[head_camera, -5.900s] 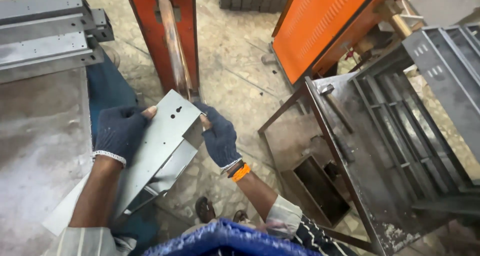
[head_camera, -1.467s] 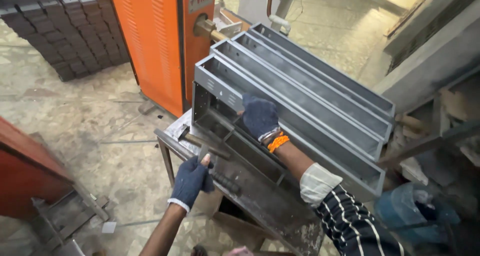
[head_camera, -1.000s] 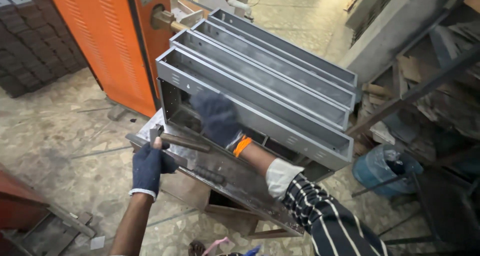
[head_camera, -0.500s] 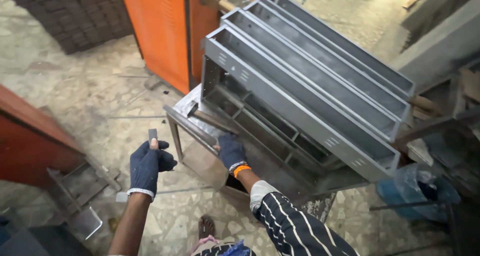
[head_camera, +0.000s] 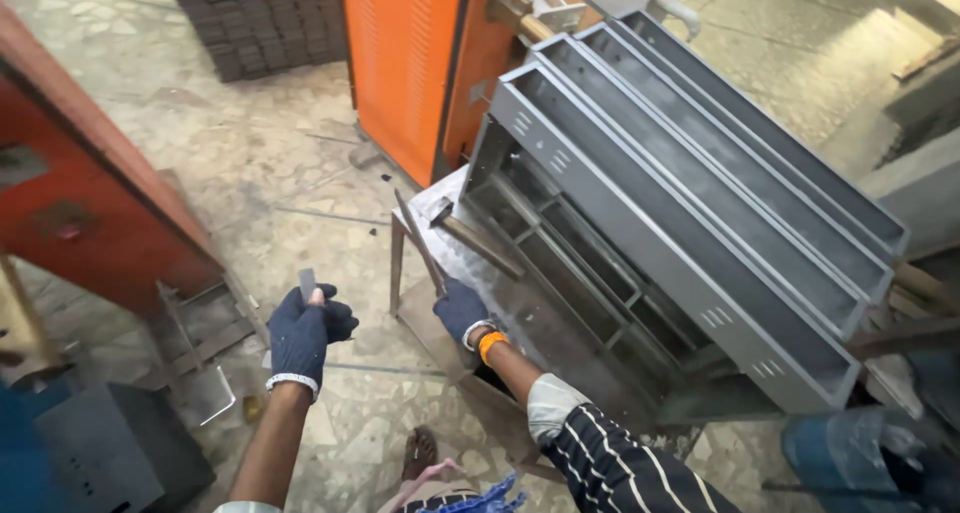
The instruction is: Spot welding metal frame components and stacking the completed assemblies.
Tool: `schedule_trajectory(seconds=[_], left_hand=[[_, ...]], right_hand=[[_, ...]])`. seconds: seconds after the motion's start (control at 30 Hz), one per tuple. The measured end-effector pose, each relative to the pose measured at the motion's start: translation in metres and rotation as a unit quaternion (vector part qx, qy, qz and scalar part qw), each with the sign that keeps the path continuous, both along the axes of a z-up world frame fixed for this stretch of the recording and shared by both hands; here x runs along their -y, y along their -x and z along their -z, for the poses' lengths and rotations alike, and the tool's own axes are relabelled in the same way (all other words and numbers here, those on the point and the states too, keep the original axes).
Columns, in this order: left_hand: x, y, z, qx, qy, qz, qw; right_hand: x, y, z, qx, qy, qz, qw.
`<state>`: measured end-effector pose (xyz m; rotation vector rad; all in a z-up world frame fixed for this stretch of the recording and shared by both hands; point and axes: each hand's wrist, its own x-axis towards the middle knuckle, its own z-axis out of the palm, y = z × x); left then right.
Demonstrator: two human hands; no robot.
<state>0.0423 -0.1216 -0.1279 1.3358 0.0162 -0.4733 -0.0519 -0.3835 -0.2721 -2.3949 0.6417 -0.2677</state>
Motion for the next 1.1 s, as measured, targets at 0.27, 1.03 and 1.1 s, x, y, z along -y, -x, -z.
schedule_trajectory(seconds=[0.27, 1.03, 1.1], left_hand=[[-0.187, 0.031, 0.134, -0.109, -0.065, -0.197, 0.972], [-0.341, -0.049, -0.063, 0.142, 0.083, -0.466, 0.870], [-0.350, -0.057, -0.047, 0.134, 0.147, -0.488, 0.850]], right_hand=[[-0.135, -0.032, -0.169, 0.003, -0.497, -0.103, 0.862], [-0.262, -0.066, -0.290, -0.187, -0.403, -0.554, 0.704], [-0.232, -0.073, -0.293, -0.136, -0.321, -0.532, 0.772]])
